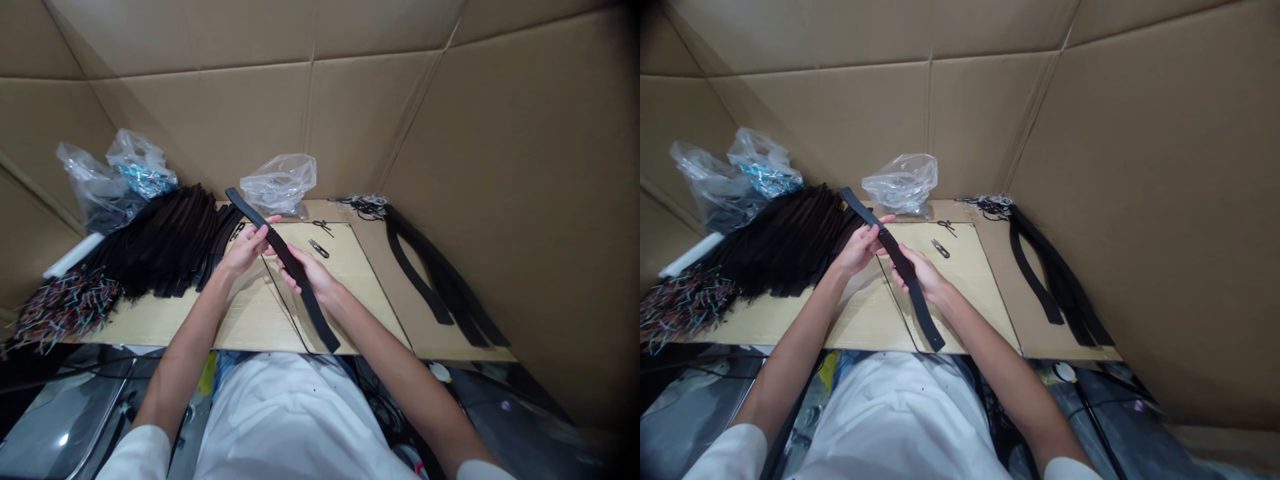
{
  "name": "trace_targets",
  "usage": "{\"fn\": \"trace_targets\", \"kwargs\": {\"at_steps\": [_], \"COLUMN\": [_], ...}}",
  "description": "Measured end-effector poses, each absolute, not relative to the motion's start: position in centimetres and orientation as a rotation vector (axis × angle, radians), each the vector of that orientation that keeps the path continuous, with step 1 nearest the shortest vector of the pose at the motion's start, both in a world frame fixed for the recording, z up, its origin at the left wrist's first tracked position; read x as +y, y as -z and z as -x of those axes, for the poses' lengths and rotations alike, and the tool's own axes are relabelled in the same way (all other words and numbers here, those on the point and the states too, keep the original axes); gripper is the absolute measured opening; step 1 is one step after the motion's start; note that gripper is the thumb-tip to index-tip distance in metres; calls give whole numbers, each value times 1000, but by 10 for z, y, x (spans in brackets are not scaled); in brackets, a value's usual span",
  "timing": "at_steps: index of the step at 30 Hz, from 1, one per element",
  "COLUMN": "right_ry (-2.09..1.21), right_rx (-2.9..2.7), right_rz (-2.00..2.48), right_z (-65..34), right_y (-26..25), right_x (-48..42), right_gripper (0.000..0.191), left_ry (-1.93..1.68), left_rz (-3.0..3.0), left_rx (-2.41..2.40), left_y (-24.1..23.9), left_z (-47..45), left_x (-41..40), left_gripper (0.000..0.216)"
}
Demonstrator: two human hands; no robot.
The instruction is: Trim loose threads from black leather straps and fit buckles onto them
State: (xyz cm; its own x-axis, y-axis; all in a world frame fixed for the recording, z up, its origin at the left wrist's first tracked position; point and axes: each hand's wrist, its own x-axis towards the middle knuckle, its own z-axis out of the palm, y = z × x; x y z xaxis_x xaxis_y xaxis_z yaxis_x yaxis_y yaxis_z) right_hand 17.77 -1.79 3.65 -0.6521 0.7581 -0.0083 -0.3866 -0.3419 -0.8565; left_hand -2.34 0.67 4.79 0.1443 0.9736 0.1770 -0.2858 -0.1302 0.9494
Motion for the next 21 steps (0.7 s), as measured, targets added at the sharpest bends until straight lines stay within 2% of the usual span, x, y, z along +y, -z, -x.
{"fn": "trace_targets", "kwargs": {"at_steps": [3, 7, 16, 21], "right_ry": [-1964, -1818, -1636, -1558], "right_rx": [-1138, -1179, -1243, -1291], "right_rz": [581, 639, 568, 584], "right_z": [-178, -176, -170, -170], "right_y": [-34, -33, -29, -29], "right_x": [-15, -15, -16, -18], "right_gripper": [44, 68, 101, 106], "left_ry": [-1357, -1380, -1607, -1622], "left_rz": [-1242, -1333, -1314, -1312], "left_rx": [839, 972, 1026, 1019], "left_y": [-47, -43, -39, -42], "left_z": [23, 22, 16, 16], "left_x": [9, 14, 19, 16], "left_gripper": [71, 71, 61, 57]}}
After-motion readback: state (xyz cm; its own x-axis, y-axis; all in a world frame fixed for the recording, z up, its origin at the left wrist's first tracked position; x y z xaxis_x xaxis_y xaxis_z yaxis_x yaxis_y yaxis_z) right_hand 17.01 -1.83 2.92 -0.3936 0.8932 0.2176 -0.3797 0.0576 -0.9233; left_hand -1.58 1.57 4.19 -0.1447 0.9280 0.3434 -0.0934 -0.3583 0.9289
